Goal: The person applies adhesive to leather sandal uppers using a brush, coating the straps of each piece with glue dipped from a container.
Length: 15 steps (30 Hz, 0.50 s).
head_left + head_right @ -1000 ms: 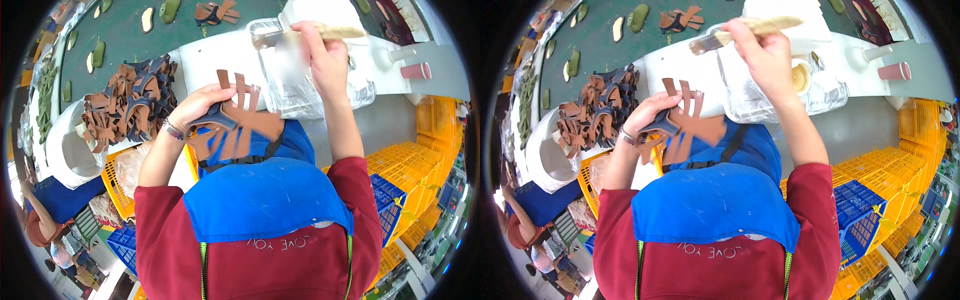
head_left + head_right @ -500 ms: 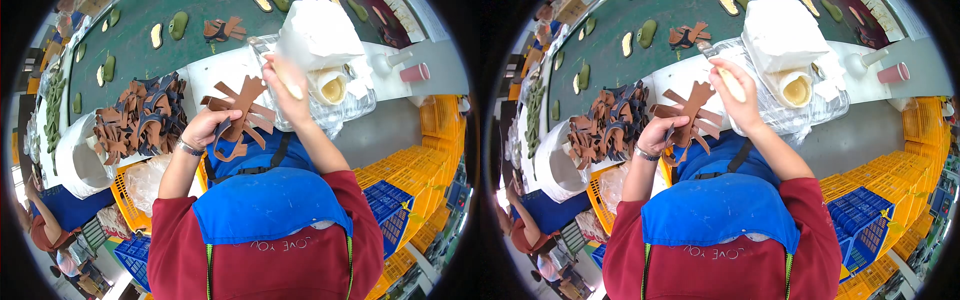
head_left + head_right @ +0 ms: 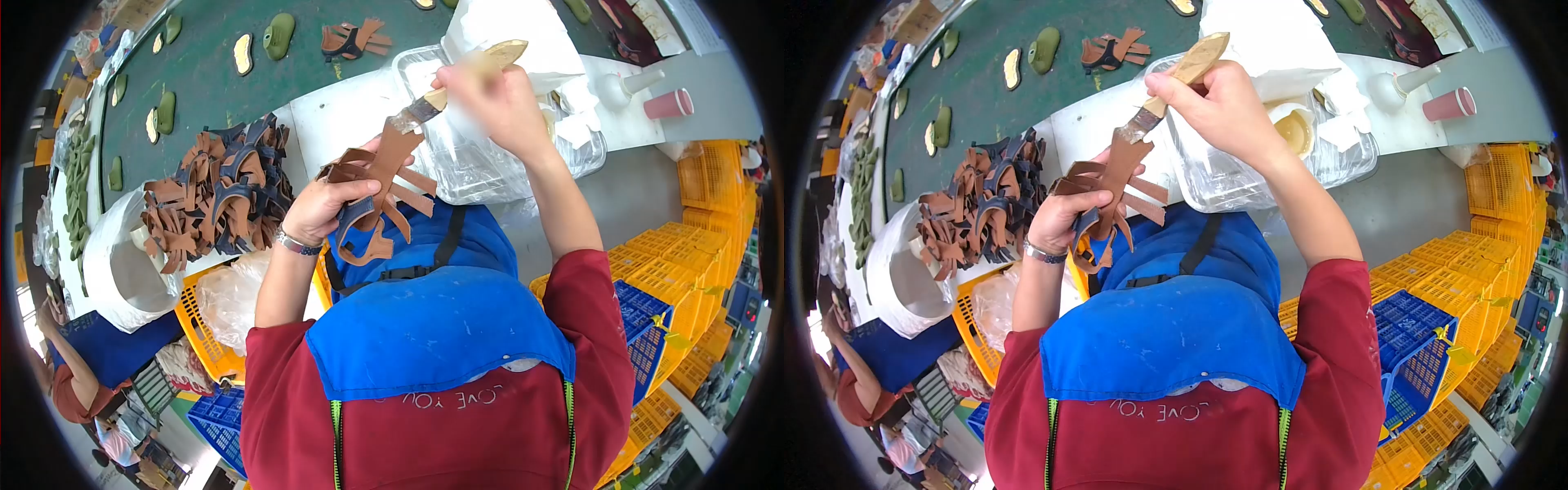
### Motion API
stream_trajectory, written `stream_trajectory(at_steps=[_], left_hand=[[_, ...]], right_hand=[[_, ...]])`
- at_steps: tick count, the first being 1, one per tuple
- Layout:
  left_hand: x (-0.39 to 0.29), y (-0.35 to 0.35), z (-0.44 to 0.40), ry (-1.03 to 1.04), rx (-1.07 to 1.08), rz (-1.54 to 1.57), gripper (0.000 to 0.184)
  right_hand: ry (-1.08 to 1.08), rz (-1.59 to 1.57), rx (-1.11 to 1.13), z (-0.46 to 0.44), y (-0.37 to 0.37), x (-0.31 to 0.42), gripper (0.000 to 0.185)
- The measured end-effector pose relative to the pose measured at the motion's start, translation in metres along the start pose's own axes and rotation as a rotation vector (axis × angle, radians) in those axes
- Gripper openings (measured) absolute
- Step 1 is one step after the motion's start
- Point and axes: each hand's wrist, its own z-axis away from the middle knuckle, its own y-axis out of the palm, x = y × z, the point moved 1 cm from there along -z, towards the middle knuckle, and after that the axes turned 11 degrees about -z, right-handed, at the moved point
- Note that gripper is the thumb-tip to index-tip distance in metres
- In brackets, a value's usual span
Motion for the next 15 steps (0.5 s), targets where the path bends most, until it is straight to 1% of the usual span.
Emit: stream_trajectory(at_steps=[2,4,6,10,13,14,15], left_hand=[[-0.003,0.002,-0.001,0.060,0.072,0.048,0.065],[-0.011,0.009,0.002,0.038,0.009,0.008,0.066],[-0.011,0.011,0.003,0.053,-0.011,0.027,0.066],[-0.002,0.005,-0.001,0.093,0.016,0.082,0.067],[-0.008,0.011,0.001,0.075,-0.009,0.071,0.067],[-0.009,0.013,0.001,0.071,0.004,0.074,0.067],[-0.011,0.014,0.001,0.066,0.017,0.077,0.067]], right_hand=[[0.016,0.006,-0.012,0.003,-0.003,-0.002,0.023],[0.062,0.019,-0.029,0.007,-0.006,-0.003,0.022],[0.049,0.008,-0.034,0.010,-0.007,-0.010,0.022],[0.088,0.014,-0.066,0.014,-0.010,-0.010,0.023],[0.020,-0.010,-0.127,0.009,-0.019,-0.001,0.024],[0.047,-0.038,-0.151,0.007,-0.021,0.003,0.025],[0.027,-0.066,-0.125,0.004,-0.019,0.009,0.025]])
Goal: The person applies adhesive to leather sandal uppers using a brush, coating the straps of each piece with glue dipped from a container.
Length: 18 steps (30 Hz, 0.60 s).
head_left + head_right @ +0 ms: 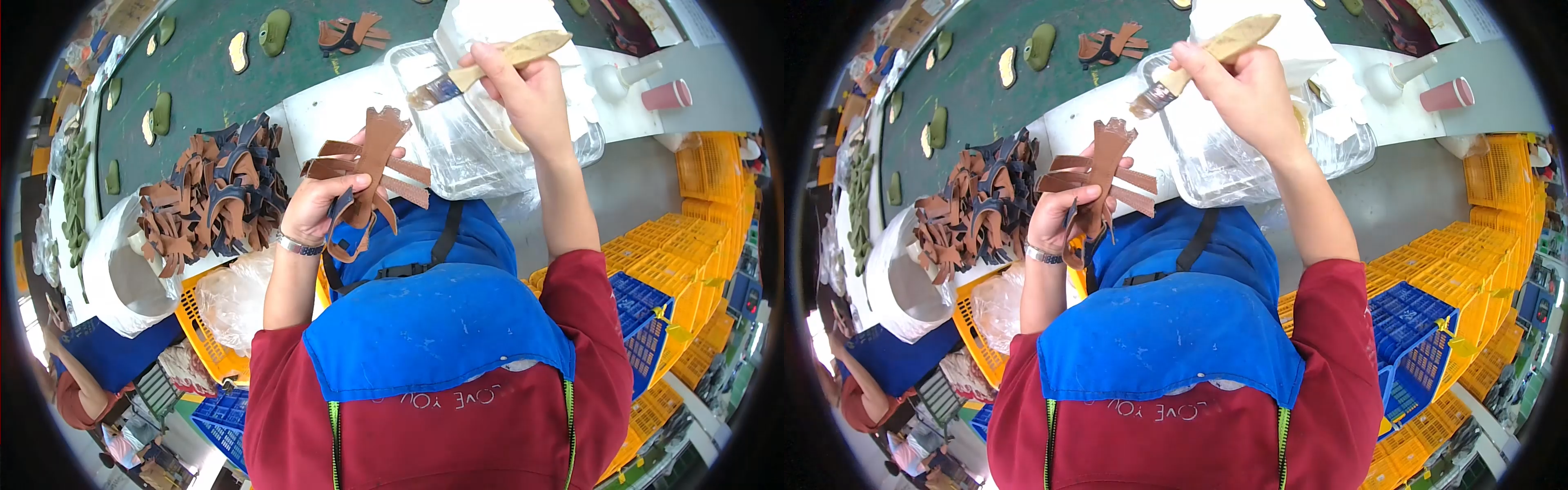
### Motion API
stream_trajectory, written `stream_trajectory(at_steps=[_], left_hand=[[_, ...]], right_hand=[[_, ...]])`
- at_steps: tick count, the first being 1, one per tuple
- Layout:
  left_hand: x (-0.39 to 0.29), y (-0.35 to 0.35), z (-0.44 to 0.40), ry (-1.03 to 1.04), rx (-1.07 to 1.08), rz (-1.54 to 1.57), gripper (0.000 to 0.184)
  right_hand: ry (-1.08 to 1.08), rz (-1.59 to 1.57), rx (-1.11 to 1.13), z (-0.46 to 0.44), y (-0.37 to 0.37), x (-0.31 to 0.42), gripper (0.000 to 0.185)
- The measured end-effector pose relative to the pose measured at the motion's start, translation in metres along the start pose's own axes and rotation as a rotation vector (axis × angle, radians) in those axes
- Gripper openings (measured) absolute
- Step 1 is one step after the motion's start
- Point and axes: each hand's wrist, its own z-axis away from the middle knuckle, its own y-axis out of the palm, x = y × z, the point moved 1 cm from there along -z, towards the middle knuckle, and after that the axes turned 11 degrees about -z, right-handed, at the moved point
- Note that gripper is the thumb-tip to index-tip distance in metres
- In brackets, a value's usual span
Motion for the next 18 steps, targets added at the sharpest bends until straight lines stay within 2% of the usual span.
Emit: stream_trajectory(at_steps=[4,6,7,10,13,15,18], left_hand=[[0.004,-0.003,-0.003,-0.029,0.092,-0.004,0.065],[0.007,-0.005,-0.002,-0.043,0.046,0.002,0.062],[0.008,-0.005,0.000,-0.045,-0.005,0.018,0.061],[0.018,-0.017,0.003,-0.056,-0.104,0.133,0.055],[0.013,-0.014,0.000,-0.144,-0.263,0.361,0.050],[0.021,-0.018,0.000,-0.059,-0.162,0.381,0.050],[0.022,-0.018,-0.001,0.035,0.021,0.476,0.050]], right_hand=[[-0.074,-0.003,0.109,-0.010,0.020,0.000,0.025],[-0.055,0.115,0.129,-0.014,0.026,-0.009,0.025],[-0.123,0.126,0.099,-0.018,0.025,-0.012,0.024],[-0.076,-0.047,0.022,-0.021,0.014,-0.013,0.023],[0.022,-0.344,0.047,-0.012,-0.003,-0.017,0.019],[0.107,-0.548,0.093,-0.004,-0.013,-0.024,0.018],[0.116,-0.637,0.084,0.010,-0.012,-0.028,0.016]])
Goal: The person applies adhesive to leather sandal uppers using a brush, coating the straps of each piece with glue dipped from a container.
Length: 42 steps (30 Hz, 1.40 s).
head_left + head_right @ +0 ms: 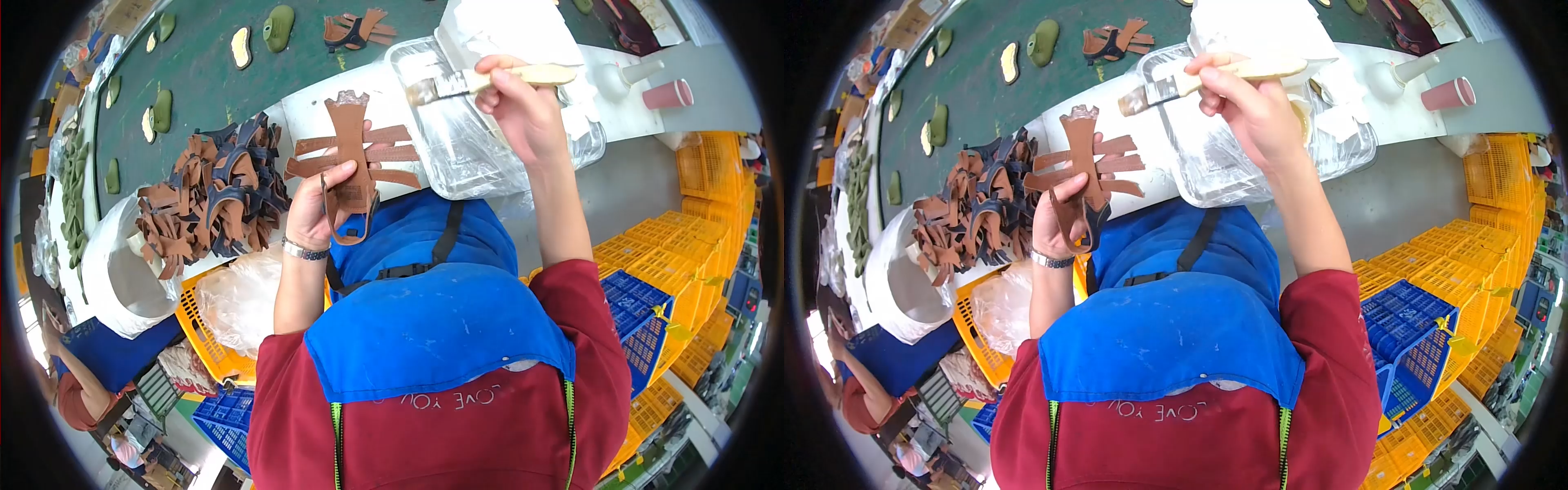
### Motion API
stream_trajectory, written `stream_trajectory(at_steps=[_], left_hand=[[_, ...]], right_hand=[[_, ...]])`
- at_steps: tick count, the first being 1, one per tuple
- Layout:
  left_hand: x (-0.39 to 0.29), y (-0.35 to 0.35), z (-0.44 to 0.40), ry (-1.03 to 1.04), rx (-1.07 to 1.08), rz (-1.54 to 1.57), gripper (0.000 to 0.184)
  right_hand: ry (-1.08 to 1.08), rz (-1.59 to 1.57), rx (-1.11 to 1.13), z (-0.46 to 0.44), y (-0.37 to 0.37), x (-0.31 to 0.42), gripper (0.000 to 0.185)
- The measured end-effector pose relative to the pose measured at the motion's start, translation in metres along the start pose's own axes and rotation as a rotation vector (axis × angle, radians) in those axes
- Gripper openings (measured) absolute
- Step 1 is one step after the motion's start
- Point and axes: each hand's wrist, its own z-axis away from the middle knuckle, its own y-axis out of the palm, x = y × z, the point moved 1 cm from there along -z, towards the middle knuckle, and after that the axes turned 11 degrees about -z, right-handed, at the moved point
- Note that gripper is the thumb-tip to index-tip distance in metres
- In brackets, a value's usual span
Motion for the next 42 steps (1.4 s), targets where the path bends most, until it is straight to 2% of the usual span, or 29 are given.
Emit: stream_trajectory(at_steps=[1,4,8,11,14,18,21,24,26,28,31,33,35,42], left_hand=[[0.000,0.000,-0.001,0.005,0.027,0.014,0.051],[0.005,-0.003,-0.004,-0.010,-0.103,-0.075,0.052],[0.009,-0.005,-0.003,0.038,-0.123,-0.072,0.052],[0.008,-0.001,-0.004,0.055,-0.103,-0.073,0.051],[0.007,0.000,-0.002,0.085,0.013,0.084,0.049],[0.010,-0.008,-0.002,0.046,-0.051,0.144,0.047],[0.011,-0.001,-0.003,0.036,-0.047,0.177,0.047],[0.011,-0.002,-0.006,0.100,0.052,0.208,0.049],[0.007,0.004,-0.006,0.129,0.076,0.231,0.048],[0.004,0.009,-0.003,0.116,0.045,0.256,0.045],[0.007,-0.003,-0.001,0.050,-0.055,0.256,0.040],[0.005,0.004,-0.001,0.032,-0.140,0.235,0.038],[0.005,0.006,-0.001,0.030,-0.132,0.239,0.037],[0.001,0.021,-0.002,0.117,0.045,0.351,0.038]], right_hand=[[-0.010,0.030,-0.008,0.004,0.001,-0.001,0.015],[-0.090,0.156,0.063,0.009,0.010,-0.003,0.015],[-0.076,0.531,0.193,0.007,0.012,-0.007,0.012],[-0.039,0.538,0.207,0.005,0.007,-0.005,0.012],[-0.070,0.532,0.170,0.004,0.005,0.002,0.013],[-0.090,0.383,0.116,0.007,0.002,0.016,0.013],[-0.070,0.395,0.234,0.009,0.010,0.010,0.012],[-0.037,0.605,0.235,0.010,0.010,-0.002,0.011],[-0.045,0.565,0.232,0.009,0.004,-0.005,0.011],[-0.029,0.608,0.209,0.010,0.002,-0.002,0.011],[-0.038,0.456,0.128,0.011,0.000,0.009,0.011],[-0.110,0.432,0.220,0.013,0.004,0.013,0.010],[-0.134,0.455,0.289,0.017,0.011,0.015,0.010],[-0.116,0.633,0.304,0.019,0.015,-0.002,0.008]])
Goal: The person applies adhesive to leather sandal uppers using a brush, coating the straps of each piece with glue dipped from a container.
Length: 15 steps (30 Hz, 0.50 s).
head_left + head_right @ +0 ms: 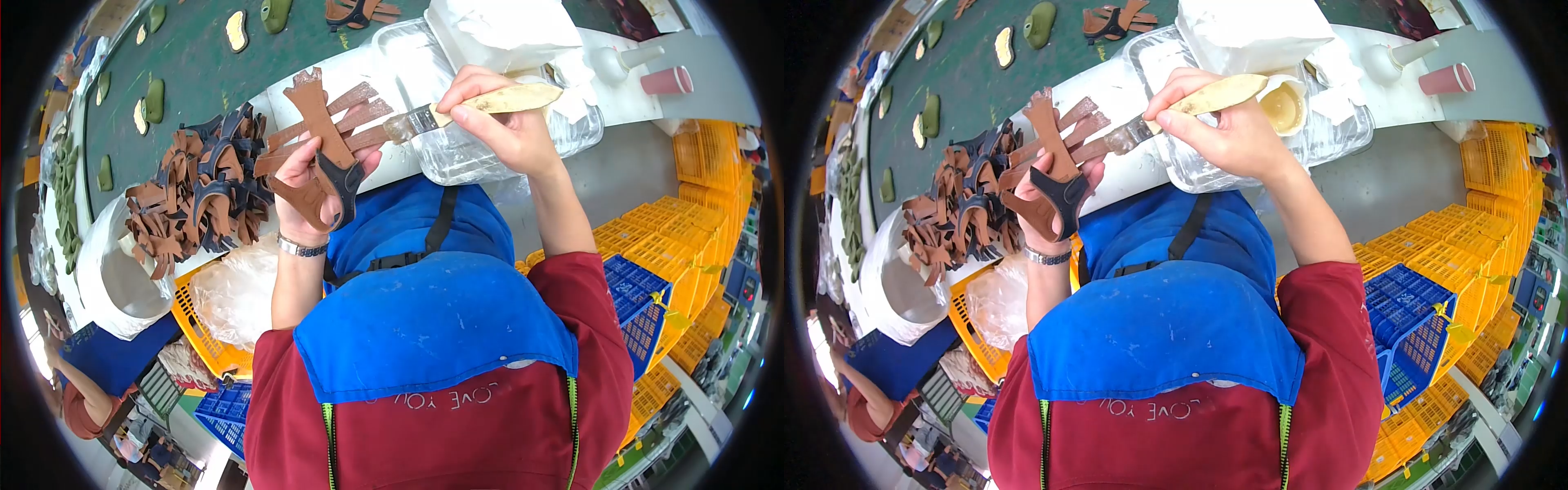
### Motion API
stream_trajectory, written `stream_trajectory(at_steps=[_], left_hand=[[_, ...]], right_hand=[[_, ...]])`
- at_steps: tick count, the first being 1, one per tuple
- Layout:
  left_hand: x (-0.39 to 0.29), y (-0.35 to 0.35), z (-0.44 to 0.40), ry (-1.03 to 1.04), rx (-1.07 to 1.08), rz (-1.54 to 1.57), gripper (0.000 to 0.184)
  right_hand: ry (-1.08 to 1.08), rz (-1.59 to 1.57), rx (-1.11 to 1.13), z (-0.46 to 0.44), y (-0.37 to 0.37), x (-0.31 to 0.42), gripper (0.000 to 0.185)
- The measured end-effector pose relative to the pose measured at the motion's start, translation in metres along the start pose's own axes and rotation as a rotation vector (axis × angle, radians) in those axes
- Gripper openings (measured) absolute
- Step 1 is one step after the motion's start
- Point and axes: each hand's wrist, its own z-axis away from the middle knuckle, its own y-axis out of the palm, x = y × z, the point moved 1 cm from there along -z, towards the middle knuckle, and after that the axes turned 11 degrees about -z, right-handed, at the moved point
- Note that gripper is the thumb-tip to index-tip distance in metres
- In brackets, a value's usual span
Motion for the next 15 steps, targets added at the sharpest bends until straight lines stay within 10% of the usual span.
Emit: stream_trajectory(at_steps=[15], left_hand=[[-0.010,-0.025,-0.020,0.032,-0.346,-0.432,0.031]], right_hand=[[-0.030,-0.154,-0.293,-0.012,0.035,0.004,0.023]])
